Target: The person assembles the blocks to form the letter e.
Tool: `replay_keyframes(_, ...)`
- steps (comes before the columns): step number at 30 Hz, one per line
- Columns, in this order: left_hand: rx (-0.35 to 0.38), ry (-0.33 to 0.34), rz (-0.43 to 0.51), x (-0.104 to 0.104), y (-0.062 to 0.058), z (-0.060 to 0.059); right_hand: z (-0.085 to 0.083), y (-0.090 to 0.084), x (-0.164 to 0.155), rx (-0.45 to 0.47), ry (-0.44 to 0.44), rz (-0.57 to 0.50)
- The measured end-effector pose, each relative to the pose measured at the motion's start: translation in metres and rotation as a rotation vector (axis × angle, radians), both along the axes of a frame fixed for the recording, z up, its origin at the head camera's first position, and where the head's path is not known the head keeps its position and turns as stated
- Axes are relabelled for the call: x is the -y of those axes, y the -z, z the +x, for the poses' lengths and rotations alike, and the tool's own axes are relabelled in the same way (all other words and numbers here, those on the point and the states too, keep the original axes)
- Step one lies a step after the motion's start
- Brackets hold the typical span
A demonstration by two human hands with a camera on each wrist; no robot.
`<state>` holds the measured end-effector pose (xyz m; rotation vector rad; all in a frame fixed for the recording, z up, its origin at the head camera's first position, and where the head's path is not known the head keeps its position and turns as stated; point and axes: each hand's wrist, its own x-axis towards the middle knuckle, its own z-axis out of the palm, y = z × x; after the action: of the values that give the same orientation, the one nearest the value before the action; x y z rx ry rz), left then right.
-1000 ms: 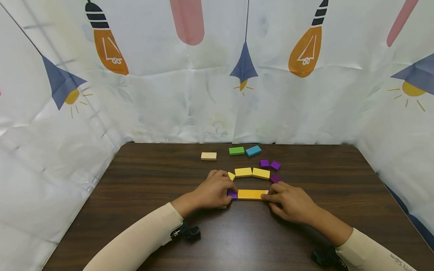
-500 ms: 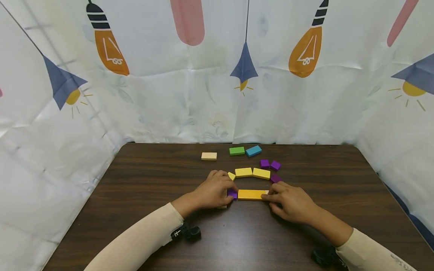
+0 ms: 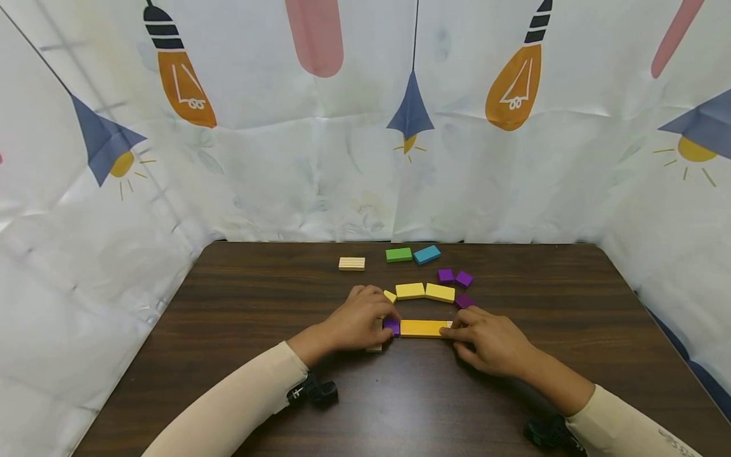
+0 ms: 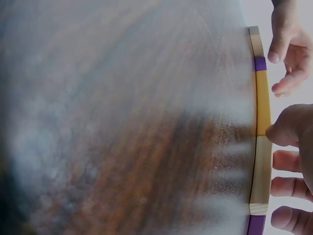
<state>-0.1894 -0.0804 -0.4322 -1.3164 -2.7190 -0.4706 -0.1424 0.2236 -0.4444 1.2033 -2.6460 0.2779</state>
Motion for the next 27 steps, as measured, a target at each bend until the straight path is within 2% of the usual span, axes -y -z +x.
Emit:
replay_keyframes(8,0.003,-0.049,0.046,0.012,-0.009,-0.014,0.000,0.001,-0.001,0.005,-0.004,-0.005)
replay_keyframes(13,-0.014,-0.117,0.052,0.022,-0.011,-0.027,-0.001,0.001,-0.001,-0.002,-0.009,-0.003)
replay_keyframes(23,-0.023,-0.267,0.061,0.044,-0.006,-0.049,-0.001,0.000,-0.001,-0.011,-0.009,0.010)
replay_keyframes(27,-0.026,-0.297,0.060,0.050,-0.003,-0.056,-0.001,0.000,-0.001,-0.013,-0.010,0.012)
